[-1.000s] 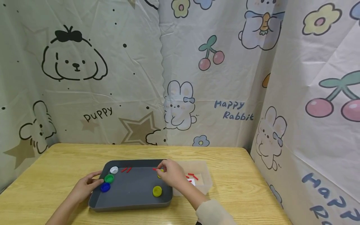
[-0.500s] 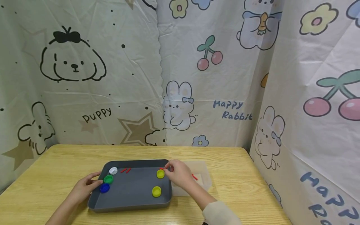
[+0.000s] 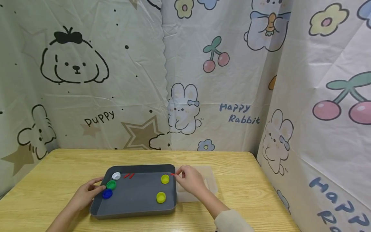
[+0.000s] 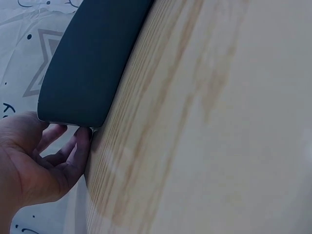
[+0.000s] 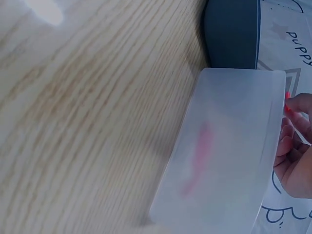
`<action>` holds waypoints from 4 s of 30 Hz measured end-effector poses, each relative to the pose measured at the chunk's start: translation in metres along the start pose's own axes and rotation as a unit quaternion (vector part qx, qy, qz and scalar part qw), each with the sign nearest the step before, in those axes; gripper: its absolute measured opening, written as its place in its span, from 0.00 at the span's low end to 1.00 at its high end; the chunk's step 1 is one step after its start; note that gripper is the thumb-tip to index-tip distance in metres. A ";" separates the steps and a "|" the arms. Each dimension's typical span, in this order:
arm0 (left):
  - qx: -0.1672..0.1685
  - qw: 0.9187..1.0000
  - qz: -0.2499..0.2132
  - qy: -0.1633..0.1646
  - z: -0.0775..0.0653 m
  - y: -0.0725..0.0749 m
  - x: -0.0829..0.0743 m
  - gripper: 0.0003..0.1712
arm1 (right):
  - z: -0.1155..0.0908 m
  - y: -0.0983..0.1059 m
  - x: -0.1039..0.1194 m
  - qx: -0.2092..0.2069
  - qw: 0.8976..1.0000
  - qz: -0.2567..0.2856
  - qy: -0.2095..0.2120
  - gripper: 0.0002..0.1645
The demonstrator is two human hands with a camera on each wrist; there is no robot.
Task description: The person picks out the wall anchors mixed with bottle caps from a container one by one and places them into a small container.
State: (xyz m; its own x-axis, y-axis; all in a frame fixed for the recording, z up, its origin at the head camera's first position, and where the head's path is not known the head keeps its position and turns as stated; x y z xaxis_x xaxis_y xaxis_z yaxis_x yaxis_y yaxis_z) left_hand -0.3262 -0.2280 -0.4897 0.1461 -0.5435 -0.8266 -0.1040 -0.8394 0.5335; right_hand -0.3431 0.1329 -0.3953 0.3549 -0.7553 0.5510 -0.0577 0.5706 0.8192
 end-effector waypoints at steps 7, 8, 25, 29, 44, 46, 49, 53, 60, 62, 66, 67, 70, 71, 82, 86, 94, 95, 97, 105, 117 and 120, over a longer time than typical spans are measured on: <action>0.002 1.000 -0.004 0.004 -0.001 0.000 0.000 0.33 | -0.004 0.004 -0.007 -0.005 1.000 -0.008 -0.003 0.03; 0.003 1.000 -0.004 0.004 -0.001 0.000 0.000 0.33 | -0.004 0.004 -0.008 -0.006 1.000 -0.007 -0.004 0.02; 0.009 1.000 -0.017 0.008 0.001 -0.001 0.002 0.33 | -0.013 0.005 -0.024 -0.012 1.000 0.005 -0.012 0.02; 0.010 1.000 -0.013 0.007 0.001 -0.001 0.001 0.34 | -0.015 0.008 -0.029 -0.018 1.000 0.007 -0.019 0.02; 0.009 1.000 -0.015 0.004 0.000 -0.001 0.004 0.35 | -0.019 0.016 -0.046 -0.033 0.998 -0.009 -0.046 0.03; 0.009 1.000 -0.017 0.004 0.000 -0.002 0.005 0.35 | -0.019 0.017 -0.047 -0.034 0.998 -0.014 -0.048 0.03; 0.009 1.000 -0.017 0.003 0.000 -0.001 0.005 0.36 | -0.019 0.018 -0.049 -0.033 0.998 -0.015 -0.051 0.03; 0.009 1.000 -0.014 0.003 0.001 -0.002 0.005 0.36 | -0.019 0.018 -0.052 -0.032 0.998 -0.012 -0.054 0.02; 0.010 1.000 -0.009 0.001 0.001 -0.002 0.003 0.34 | -0.019 0.019 -0.055 -0.032 0.998 0.003 -0.060 0.06; 0.011 1.000 -0.008 0.000 0.001 -0.002 0.003 0.34 | -0.019 0.020 -0.055 -0.032 0.998 0.004 -0.062 0.06; 0.010 1.000 -0.008 0.000 0.001 -0.002 0.002 0.34 | -0.017 0.021 -0.050 -0.031 0.998 -0.001 -0.056 0.04; 0.010 1.000 -0.008 0.000 0.001 -0.002 0.002 0.34 | -0.016 0.021 -0.048 -0.031 0.998 -0.004 -0.051 0.04; 0.009 1.000 -0.008 0.002 0.001 -0.002 0.003 0.34 | -0.011 0.021 -0.039 -0.025 0.999 -0.005 -0.039 0.03; 0.009 1.000 -0.008 0.003 0.002 -0.001 0.003 0.34 | -0.010 0.021 -0.035 -0.023 0.999 -0.003 -0.035 0.03; 0.011 1.000 -0.011 0.000 0.001 -0.003 0.003 0.34 | 0.013 0.005 0.004 0.011 1.000 0.016 -0.007 0.06; 0.010 1.000 -0.013 0.006 0.002 -0.004 0.005 0.34 | 0.020 -0.002 0.017 0.019 1.000 0.017 0.004 0.06; 0.011 1.000 -0.020 0.004 0.000 -0.003 0.006 0.34 | 0.032 -0.023 0.040 0.037 0.999 -0.003 0.028 0.07; 0.010 1.000 -0.022 0.006 0.000 -0.003 0.006 0.34 | 0.033 -0.025 0.042 0.038 0.999 -0.004 0.029 0.07; 0.010 1.000 -0.023 0.007 0.000 -0.003 0.006 0.34 | 0.037 -0.030 0.047 0.041 0.999 -0.005 0.031 0.07; 0.008 1.000 -0.026 0.006 0.000 -0.002 0.004 0.32 | 0.053 -0.052 0.062 0.055 0.998 0.001 0.041 0.08; 0.008 1.000 -0.025 0.009 0.000 0.000 0.003 0.33 | 0.066 -0.089 0.078 0.069 0.997 -0.013 0.029 0.07; 0.009 1.000 -0.022 0.009 0.000 0.001 0.002 0.33 | 0.069 -0.096 0.079 0.074 0.997 -0.007 0.025 0.08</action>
State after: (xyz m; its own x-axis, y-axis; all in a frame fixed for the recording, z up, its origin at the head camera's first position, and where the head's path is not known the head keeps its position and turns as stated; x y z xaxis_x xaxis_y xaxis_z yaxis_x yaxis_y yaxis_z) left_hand -0.3263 -0.2295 -0.4909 0.1692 -0.5062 -0.8456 -0.1139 -0.8623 0.4934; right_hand -0.3733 -0.0039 -0.4192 0.4022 -0.7436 0.5342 -0.1883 0.5038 0.8430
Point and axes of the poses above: each hand's wrist, its own z-axis towards the middle knuckle, its own y-axis out of the back of the hand, x = y × z, the point moved 10 cm from there along z, towards the middle knuckle, and after that the axes turned 6 degrees about x, right-handed, at the moved point
